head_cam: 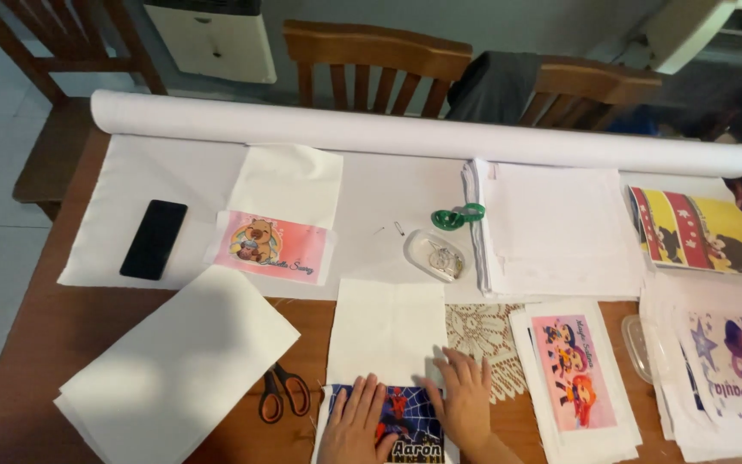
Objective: Aligning and pinning small printed fabric pieces onto a larger white fabric roll for preparation.
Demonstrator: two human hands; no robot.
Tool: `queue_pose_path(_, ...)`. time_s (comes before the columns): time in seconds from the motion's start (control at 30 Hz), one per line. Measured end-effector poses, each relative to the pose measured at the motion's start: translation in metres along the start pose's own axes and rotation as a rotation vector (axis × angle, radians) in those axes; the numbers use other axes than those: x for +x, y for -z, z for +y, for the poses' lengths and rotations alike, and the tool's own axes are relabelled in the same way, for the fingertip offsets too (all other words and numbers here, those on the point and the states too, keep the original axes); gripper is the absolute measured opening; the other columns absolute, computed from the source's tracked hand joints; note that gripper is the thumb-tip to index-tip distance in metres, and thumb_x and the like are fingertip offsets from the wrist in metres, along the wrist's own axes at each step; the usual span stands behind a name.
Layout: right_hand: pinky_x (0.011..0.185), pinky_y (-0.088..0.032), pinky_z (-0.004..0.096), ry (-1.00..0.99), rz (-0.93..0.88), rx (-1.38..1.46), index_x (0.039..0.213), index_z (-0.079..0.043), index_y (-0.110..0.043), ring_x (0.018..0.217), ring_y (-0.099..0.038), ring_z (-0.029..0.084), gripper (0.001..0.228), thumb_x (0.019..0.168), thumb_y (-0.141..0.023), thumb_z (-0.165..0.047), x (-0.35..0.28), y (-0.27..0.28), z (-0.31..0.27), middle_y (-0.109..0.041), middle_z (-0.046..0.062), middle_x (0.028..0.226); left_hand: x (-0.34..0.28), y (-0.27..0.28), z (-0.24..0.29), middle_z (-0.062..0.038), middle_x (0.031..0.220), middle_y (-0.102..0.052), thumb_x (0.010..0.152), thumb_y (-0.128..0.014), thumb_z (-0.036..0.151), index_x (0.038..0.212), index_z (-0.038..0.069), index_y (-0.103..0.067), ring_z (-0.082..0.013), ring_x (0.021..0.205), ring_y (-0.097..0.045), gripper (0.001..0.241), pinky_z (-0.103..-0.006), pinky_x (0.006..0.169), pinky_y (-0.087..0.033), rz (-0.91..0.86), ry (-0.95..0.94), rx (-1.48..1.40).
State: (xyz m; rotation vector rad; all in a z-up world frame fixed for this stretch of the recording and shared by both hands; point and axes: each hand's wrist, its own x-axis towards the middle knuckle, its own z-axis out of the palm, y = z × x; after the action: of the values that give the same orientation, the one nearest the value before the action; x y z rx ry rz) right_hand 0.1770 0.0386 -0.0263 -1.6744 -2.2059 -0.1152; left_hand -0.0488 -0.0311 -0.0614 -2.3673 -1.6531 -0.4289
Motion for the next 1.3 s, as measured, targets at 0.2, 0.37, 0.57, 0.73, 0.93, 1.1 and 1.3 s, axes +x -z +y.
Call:
queue_pose_path(0.2,0.084,-0.050,0.044,0.179,0.046,0.128,0.101,-0.013,-0.074,0.094,-0.067,0.028,0.012,0.091,-0.071,-0.018,0.182,-0.051,0.005,-0.076,0.006,0.101,-0.008,-0.026,0.001,-0.008,0.168,-0.030,0.097,-0.031,0.082,0.162,0.012,-0.030,-0.0258,0.154,-0.029,0.096,-0.0456,0.125,-0.022,0.082,-0.042,0.007)
queue_pose_path(0.37,0.073,-0.046,0.044,0.299,-0.008,-0.126,0.096,-0.022,-0.077,0.086,-0.062,0.029,0.015,0.081,-0.078,-0.023,0.299,-0.137,0.022,-0.071,0.002,0.089,-0.014,-0.056,0.001,-0.003,0.157,-0.049,0.113,-0.042,0.047,0.158,0.016,-0.043,-0.0205,0.143,-0.047,0.055,-0.0411,0.116,-0.037,0.195,-0.063,0.051)
queue_pose_path(0.57,0.088,-0.042,0.038,0.199,-0.603,-0.349,0.096,-0.031,-0.073,0.105,-0.059,0.022,0.020,0.089,-0.073,-0.049,0.353,-0.145,0.007,-0.070,-0.001,0.108,-0.017,-0.062,0.000,-0.009,0.155,-0.053,0.117,-0.040,0.048,0.147,0.015,-0.058,-0.0273,0.142,-0.049,0.049,-0.0487,0.114,-0.039,0.127,-0.110,0.012)
queue_pose_path(0.73,0.085,-0.043,0.036,0.290,-0.811,-0.461,0.103,-0.035,-0.076,0.106,-0.056,0.023,0.022,0.100,-0.054,-0.030,0.363,-0.131,-0.002,-0.063,0.001,0.114,-0.011,-0.042,0.000,-0.006,0.156,-0.051,0.116,-0.034,0.031,0.146,0.018,-0.057,-0.0257,0.147,-0.044,0.040,-0.0457,0.119,-0.034,0.174,-0.052,0.040)
queue_pose_path(0.93,0.079,-0.047,0.043,0.288,-0.586,-0.111,0.095,-0.015,-0.061,0.090,-0.059,0.030,0.015,0.098,-0.046,-0.012,0.336,-0.121,0.002,-0.066,0.008,0.097,-0.008,-0.016,-0.001,-0.005,0.170,-0.027,0.095,-0.044,0.079,0.164,0.014,-0.027,-0.0242,0.156,-0.026,0.096,-0.0451,0.128,-0.021,-0.004,-0.013,0.019)
queue_pose_path(1.1,0.073,-0.057,0.037,0.215,-0.468,0.496,0.088,-0.009,-0.066,0.079,-0.069,0.025,0.005,0.092,-0.064,-0.008,0.225,-0.042,-0.050,-0.072,0.009,0.087,-0.007,0.013,-0.012,-0.012,0.169,-0.025,0.100,-0.046,0.068,0.161,0.006,-0.030,-0.0290,0.155,-0.022,0.089,-0.0476,0.124,-0.015,-0.197,-0.007,-0.332)
queue_pose_path(1.3,0.067,-0.071,0.028,0.252,-0.509,0.727,0.093,-0.009,-0.061,0.080,-0.073,0.022,0.007,0.100,-0.060,-0.010,0.071,0.001,-0.069,-0.070,0.009,0.097,-0.072,0.008,-0.029,-0.009,0.164,-0.034,0.103,-0.037,0.068,0.154,0.010,-0.038,-0.0253,0.152,-0.030,0.078,-0.0456,0.126,-0.019,-0.017,0.006,-0.154)
